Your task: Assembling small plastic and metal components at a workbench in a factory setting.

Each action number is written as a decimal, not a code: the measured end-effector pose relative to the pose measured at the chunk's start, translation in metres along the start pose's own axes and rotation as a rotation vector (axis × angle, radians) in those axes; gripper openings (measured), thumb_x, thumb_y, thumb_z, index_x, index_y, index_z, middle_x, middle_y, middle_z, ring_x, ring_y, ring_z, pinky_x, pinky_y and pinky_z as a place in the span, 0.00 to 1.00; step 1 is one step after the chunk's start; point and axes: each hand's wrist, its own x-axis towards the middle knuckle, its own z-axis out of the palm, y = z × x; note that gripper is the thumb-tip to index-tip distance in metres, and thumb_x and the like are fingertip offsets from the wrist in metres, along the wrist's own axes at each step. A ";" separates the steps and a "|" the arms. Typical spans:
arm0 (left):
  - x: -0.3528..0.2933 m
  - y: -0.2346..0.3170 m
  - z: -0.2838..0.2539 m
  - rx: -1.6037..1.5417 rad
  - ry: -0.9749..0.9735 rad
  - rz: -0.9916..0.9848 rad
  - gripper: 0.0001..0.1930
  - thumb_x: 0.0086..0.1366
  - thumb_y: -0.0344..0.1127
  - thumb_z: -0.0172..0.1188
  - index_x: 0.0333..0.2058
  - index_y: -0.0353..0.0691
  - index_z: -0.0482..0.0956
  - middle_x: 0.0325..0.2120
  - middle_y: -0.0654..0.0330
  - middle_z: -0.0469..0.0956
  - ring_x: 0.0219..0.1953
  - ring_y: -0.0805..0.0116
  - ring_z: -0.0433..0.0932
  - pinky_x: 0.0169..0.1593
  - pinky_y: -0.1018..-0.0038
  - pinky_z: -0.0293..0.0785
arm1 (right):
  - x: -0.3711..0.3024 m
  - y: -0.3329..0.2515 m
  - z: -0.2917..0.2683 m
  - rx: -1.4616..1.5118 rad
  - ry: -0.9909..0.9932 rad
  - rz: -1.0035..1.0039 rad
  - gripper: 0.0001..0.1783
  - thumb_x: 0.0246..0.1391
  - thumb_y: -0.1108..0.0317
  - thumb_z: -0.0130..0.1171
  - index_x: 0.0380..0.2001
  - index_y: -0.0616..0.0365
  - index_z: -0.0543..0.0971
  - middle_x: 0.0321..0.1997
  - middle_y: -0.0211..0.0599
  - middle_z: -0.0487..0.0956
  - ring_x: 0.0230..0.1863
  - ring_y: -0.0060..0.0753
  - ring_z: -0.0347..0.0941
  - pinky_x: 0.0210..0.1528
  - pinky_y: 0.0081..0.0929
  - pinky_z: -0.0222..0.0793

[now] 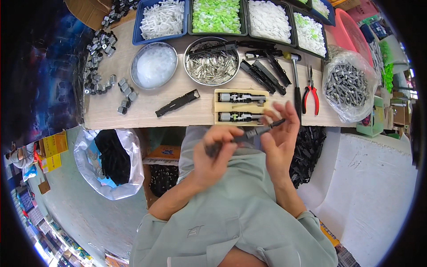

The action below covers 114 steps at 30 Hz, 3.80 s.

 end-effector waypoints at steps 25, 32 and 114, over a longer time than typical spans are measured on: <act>-0.006 0.002 -0.041 -0.296 0.182 -0.571 0.17 0.73 0.27 0.50 0.58 0.31 0.67 0.41 0.56 0.77 0.35 0.73 0.76 0.39 0.76 0.73 | 0.064 0.003 -0.019 -1.014 -0.456 -0.503 0.22 0.48 0.72 0.69 0.49 0.60 0.80 0.50 0.42 0.76 0.53 0.49 0.71 0.55 0.39 0.69; 0.008 0.000 -0.037 -0.246 -0.874 -0.884 0.14 0.73 0.32 0.53 0.53 0.30 0.73 0.31 0.63 0.79 0.30 0.77 0.76 0.35 0.78 0.75 | 0.025 -0.022 -0.025 -0.732 -0.888 -0.569 0.27 0.41 0.65 0.73 0.49 0.53 0.83 0.49 0.41 0.78 0.48 0.45 0.74 0.48 0.38 0.73; 0.030 -0.063 0.023 1.436 -0.364 0.203 0.33 0.62 0.34 0.54 0.64 0.25 0.63 0.67 0.40 0.61 0.72 0.46 0.58 0.74 0.52 0.48 | -0.107 -0.008 -0.123 -1.044 -0.188 -0.249 0.28 0.53 0.84 0.59 0.60 0.70 0.72 0.30 0.47 0.75 0.27 0.44 0.74 0.30 0.30 0.70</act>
